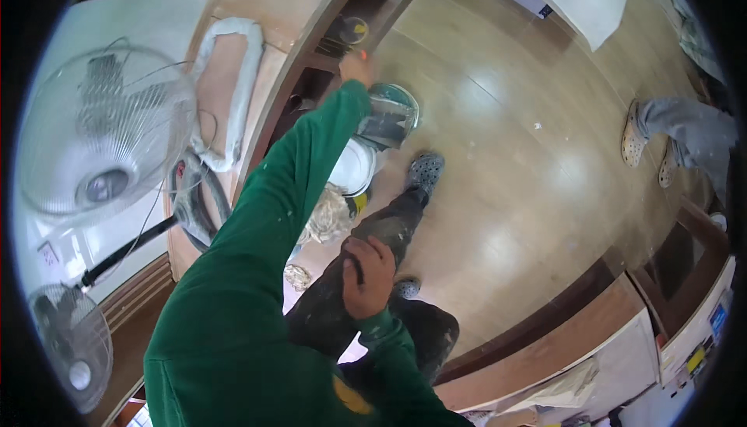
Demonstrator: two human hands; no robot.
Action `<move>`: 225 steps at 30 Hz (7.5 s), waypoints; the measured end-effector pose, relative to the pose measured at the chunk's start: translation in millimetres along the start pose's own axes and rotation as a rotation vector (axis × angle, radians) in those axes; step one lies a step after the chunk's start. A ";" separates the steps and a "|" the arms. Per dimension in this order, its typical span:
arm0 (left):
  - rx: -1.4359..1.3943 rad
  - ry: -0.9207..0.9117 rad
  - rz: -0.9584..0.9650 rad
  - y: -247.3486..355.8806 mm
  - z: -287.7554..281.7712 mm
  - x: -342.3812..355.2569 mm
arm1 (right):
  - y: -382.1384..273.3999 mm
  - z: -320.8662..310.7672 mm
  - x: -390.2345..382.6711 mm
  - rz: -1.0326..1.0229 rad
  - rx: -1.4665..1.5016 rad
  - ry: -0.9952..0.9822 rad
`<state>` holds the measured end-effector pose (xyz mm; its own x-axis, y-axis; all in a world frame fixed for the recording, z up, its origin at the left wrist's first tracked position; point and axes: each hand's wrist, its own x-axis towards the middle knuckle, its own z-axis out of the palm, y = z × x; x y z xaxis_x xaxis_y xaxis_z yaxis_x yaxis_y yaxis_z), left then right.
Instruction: The person sits on the floor and wipes a curved wooden cabinet with a cloth. They then use a sanding block to smooth the edges and a utility knife to scrape the surface.
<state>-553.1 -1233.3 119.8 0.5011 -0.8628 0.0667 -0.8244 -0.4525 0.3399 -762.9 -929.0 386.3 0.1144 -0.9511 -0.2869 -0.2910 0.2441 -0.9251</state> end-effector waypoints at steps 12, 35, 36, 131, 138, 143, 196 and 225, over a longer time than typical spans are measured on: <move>0.667 -0.556 0.239 -180.2 179.9 152.7 | -16.5 -19.8 106.2 0.184 0.006 -0.124; -0.375 -0.029 -0.882 23.5 -19.2 35.4 | -14.7 -13.6 53.3 0.106 0.044 -0.139; -0.304 -0.004 -0.843 24.9 -32.0 13.7 | -12.8 -14.2 43.7 0.088 0.048 -0.137; -0.034 0.020 0.841 -709.0 -325.0 -576.0 | 290.4 625.3 -371.1 0.151 1.308 -0.647; 0.116 0.016 0.879 -711.6 -325.1 -578.4 | 285.6 632.9 -380.4 0.175 1.262 -0.489; 0.057 -0.004 0.863 -719.1 -313.1 -575.6 | 289.4 635.9 -382.1 0.203 1.241 -0.496; -1.278 -0.548 -0.142 -749.9 -282.7 -554.0 | 318.3 639.0 -385.5 0.088 0.884 -0.551; -0.402 -0.008 0.502 -725.6 -289.9 -581.7 | 314.6 658.0 -381.8 -0.164 0.695 -0.244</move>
<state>-170.1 -337.8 106.4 0.0769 -0.9499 0.3029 -0.7942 0.1253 0.5946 -273.1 -364.6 41.1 0.3351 -0.9364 -0.1041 0.4052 0.2430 -0.8813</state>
